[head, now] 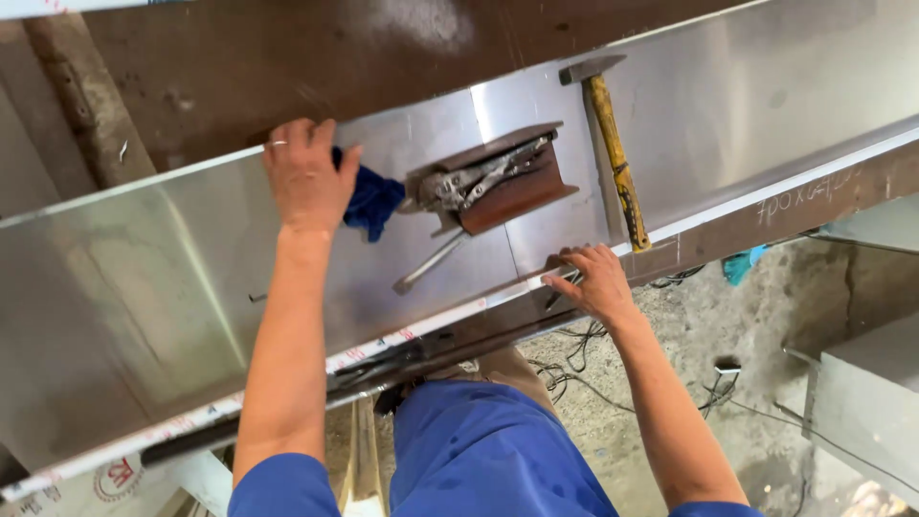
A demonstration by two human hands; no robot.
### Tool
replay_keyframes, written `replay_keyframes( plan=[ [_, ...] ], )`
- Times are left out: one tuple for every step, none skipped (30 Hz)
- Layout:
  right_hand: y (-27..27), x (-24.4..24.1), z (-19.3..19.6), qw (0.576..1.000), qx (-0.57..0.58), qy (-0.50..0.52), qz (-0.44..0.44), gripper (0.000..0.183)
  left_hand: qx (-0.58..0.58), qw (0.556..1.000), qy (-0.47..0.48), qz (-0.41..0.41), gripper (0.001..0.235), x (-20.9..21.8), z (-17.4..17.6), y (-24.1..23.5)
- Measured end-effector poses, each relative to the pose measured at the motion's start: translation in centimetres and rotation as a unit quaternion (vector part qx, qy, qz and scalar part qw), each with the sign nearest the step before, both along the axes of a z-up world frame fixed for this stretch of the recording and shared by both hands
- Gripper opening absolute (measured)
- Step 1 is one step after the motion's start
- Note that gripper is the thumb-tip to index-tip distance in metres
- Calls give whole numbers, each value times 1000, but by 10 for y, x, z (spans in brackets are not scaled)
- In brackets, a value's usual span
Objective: Measuring, cutting, and shaping stainless steel sheets to assemble a metal ventilation duct using a hammer and angle grinder.
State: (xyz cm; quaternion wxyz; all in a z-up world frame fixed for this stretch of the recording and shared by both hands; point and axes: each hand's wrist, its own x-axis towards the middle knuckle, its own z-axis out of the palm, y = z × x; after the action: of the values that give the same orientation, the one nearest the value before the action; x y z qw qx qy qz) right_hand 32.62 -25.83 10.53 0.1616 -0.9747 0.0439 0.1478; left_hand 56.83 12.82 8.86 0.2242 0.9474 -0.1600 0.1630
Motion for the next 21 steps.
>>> replay_keyframes(
  plan=[
    [-2, 1, -2, 1000, -2, 2, -5, 54, -2, 1000, 2, -5, 38, 11, -5, -6],
    [-3, 3, -4, 1000, -4, 12, -7, 55, 38, 998, 44, -16, 39, 22, -10, -12],
    [-6, 4, -7, 1000, -5, 23, -7, 56, 79, 993, 86, -26, 41, 31, -16, -17],
    [-6, 7, -6, 1000, -7, 26, -10, 56, 77, 993, 89, -29, 41, 36, -25, -19],
    [-7, 11, -6, 999, -11, 41, -8, 57, 75, 993, 83, -22, 39, 39, -35, -19],
    [-7, 14, -6, 998, -14, 56, -7, 57, 74, 994, 77, -15, 38, 42, -45, -18],
    [-6, 21, -2, 998, -14, 61, -7, 57, 74, 994, 81, -16, 38, 43, -49, -16],
    [-6, 27, 2, 994, -13, 108, -32, 59, 53, 994, 92, -12, 34, 44, -53, -14],
    [-6, 33, 7, 986, -12, 153, -58, 61, 32, 994, 101, -11, 31, 46, -56, -13],
    [-7, 41, 14, 985, -13, 158, -61, 61, 32, 994, 106, -14, 31, 46, -56, -11],
    [-10, 51, 21, 980, -12, 180, -83, 56, 32, 996, 81, -6, 31, 49, -56, -12],
    [-14, 60, 28, 974, -12, 202, -106, 50, 32, 998, 55, 2, 32, 52, -56, -14],
    [-14, 78, 44, 972, -14, 207, -112, 50, 29, 998, 60, -5, 32, 51, -57, -12],
    [-15, 95, 59, 968, -13, 162, -193, 44, 17, 998, 67, -7, 31, 49, -57, -11],
    [-16, 113, 74, 955, -13, 115, -272, 39, 3, 997, 72, -9, 31, 48, -58, -10],
    [-20, 135, 84, 953, -16, 117, -279, 39, 1, 997, 76, -15, 31, 46, -58, -8],
    [-25, 158, 93, 973, -24, 22, -228, 32, 5, 997, 72, -17, 30, 49, -57, -10],
    [-32, 180, 105, 981, -34, -73, -174, 26, 10, 997, 68, -19, 28, 51, -56, -12],
    [-37, 210, 114, 979, -38, -77, -185, 26, 7, 997, 65, -31, 28, 52, -56, -13],
    [-43, 239, 125, 980, -46, -162, -107, 23, 8, 998, 58, -25, 29, 53, -56, -14],
    [-49, 270, 133, 969, -48, -243, -18, 21, 12, 999, 52, -10, 30, 51, -55, -12]
  ],
)
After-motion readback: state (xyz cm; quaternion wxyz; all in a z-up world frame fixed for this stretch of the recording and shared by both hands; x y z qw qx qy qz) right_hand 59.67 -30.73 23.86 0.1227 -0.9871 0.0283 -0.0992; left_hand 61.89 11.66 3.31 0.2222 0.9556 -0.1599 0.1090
